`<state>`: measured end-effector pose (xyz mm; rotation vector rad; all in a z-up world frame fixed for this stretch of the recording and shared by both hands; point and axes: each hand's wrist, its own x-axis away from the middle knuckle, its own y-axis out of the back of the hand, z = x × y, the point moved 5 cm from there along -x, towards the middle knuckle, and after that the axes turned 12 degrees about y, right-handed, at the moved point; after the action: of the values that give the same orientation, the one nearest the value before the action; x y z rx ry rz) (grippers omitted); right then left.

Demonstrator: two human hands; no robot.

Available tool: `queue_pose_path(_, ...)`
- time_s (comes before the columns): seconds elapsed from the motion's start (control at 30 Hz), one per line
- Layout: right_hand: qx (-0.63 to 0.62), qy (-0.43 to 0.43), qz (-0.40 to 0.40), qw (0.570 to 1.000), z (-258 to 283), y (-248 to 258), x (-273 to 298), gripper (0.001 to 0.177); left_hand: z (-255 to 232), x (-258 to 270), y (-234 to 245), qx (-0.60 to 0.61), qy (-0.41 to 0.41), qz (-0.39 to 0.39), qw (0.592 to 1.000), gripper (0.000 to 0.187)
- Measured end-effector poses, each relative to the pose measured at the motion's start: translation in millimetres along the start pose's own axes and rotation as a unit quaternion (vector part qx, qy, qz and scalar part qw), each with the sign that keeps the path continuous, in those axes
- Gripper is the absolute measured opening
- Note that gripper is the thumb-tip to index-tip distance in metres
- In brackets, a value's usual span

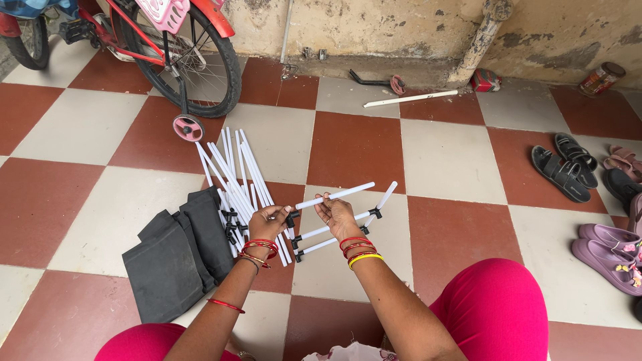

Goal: The person assembles a small white plastic rack by connecting various tubes and joint pieces by hand on the floor.

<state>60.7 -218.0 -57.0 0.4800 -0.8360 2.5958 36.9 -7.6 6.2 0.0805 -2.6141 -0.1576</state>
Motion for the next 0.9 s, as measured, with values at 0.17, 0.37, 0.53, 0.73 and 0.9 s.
queue_pose_path(0.17,0.01,0.0,-0.003,1.0,-1,7,-1,0.007,-2,0,0,0.035,-0.014,0.03,0.999,0.023)
queue_pose_path(0.37,0.009,0.001,0.004,1.0,-5,9,0,0.008,5,-12,-1,0.065,-0.018,0.054,0.996,0.025)
queue_pose_path(0.53,-0.005,0.013,0.007,1.0,-4,10,1,0.007,5,-13,-2,0.091,-0.007,0.064,0.994,0.026)
queue_pose_path(0.73,-0.003,0.024,-0.001,1.0,2,6,5,0.007,1,-11,-2,0.069,-0.004,0.058,0.996,0.024)
queue_pose_path(0.9,0.017,0.035,-0.002,0.999,5,3,10,0.008,0,-10,-2,0.058,0.003,0.057,0.997,0.023)
